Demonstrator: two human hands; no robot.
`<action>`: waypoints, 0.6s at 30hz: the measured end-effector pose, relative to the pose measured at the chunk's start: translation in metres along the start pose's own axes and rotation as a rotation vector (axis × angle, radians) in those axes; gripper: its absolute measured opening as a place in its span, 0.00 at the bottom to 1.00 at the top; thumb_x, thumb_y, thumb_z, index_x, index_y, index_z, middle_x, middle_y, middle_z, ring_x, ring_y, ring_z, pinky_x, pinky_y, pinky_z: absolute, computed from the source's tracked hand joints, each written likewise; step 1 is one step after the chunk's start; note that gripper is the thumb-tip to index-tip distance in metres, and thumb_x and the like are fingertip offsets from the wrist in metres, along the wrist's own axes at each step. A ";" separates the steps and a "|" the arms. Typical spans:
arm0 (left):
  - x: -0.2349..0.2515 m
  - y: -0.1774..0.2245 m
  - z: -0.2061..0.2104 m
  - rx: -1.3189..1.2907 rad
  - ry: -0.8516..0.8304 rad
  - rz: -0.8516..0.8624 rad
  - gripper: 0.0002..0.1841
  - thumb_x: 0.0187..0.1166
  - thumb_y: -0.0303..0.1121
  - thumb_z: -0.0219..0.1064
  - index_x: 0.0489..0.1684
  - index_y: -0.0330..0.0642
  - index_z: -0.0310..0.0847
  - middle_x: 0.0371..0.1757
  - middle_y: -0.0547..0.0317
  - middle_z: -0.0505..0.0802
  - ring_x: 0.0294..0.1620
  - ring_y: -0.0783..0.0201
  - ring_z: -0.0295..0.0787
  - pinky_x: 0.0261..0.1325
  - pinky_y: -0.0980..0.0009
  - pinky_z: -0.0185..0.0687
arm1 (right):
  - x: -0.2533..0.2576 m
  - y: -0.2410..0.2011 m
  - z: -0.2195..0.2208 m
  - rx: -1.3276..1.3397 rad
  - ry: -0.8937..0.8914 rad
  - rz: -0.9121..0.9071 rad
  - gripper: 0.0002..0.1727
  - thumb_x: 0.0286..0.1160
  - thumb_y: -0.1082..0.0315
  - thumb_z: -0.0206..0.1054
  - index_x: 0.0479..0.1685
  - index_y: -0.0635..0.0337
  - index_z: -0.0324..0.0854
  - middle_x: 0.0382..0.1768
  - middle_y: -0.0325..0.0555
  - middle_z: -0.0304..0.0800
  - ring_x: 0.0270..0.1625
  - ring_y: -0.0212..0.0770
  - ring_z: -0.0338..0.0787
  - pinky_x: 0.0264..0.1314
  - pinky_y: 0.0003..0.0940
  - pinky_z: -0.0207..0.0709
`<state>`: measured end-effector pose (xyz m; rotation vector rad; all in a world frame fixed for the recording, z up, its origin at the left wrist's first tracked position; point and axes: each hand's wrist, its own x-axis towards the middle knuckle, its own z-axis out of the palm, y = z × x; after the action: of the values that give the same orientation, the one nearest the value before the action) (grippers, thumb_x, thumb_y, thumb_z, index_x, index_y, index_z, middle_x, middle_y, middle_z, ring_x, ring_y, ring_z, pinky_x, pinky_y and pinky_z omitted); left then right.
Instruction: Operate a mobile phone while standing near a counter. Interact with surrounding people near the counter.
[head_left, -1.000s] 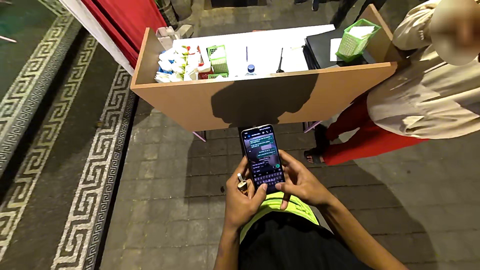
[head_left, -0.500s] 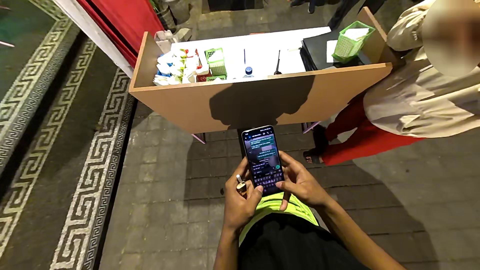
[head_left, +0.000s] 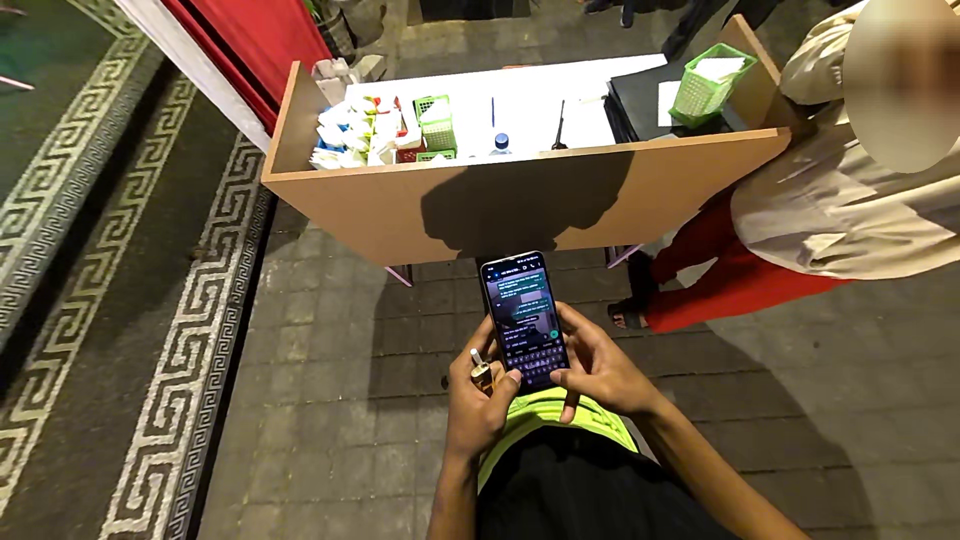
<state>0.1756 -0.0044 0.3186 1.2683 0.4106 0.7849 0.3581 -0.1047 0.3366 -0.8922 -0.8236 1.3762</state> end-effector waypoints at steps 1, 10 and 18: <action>0.000 0.000 0.000 -0.004 -0.003 0.000 0.38 0.70 0.22 0.65 0.84 0.17 0.55 0.73 0.36 0.85 0.61 0.53 0.92 0.57 0.62 0.93 | 0.000 0.000 0.000 0.004 0.005 0.003 0.46 0.67 0.85 0.63 0.89 0.60 0.46 0.69 0.55 0.82 0.56 0.53 0.95 0.25 0.45 0.93; 0.000 0.001 -0.001 0.026 -0.005 0.008 0.39 0.69 0.21 0.66 0.84 0.18 0.56 0.73 0.37 0.85 0.58 0.56 0.93 0.51 0.66 0.93 | 0.001 -0.001 -0.001 0.032 0.004 0.012 0.38 0.78 0.84 0.53 0.89 0.60 0.45 0.68 0.55 0.84 0.55 0.52 0.95 0.25 0.45 0.93; -0.001 0.002 -0.001 -0.003 -0.013 -0.002 0.39 0.70 0.22 0.67 0.84 0.17 0.55 0.74 0.37 0.84 0.61 0.54 0.92 0.56 0.63 0.93 | 0.002 -0.004 0.000 0.059 0.012 0.054 0.33 0.83 0.79 0.50 0.89 0.57 0.48 0.65 0.55 0.86 0.52 0.52 0.96 0.23 0.46 0.93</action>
<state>0.1738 -0.0038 0.3203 1.2693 0.4003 0.7753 0.3601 -0.1025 0.3396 -0.8817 -0.7505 1.4338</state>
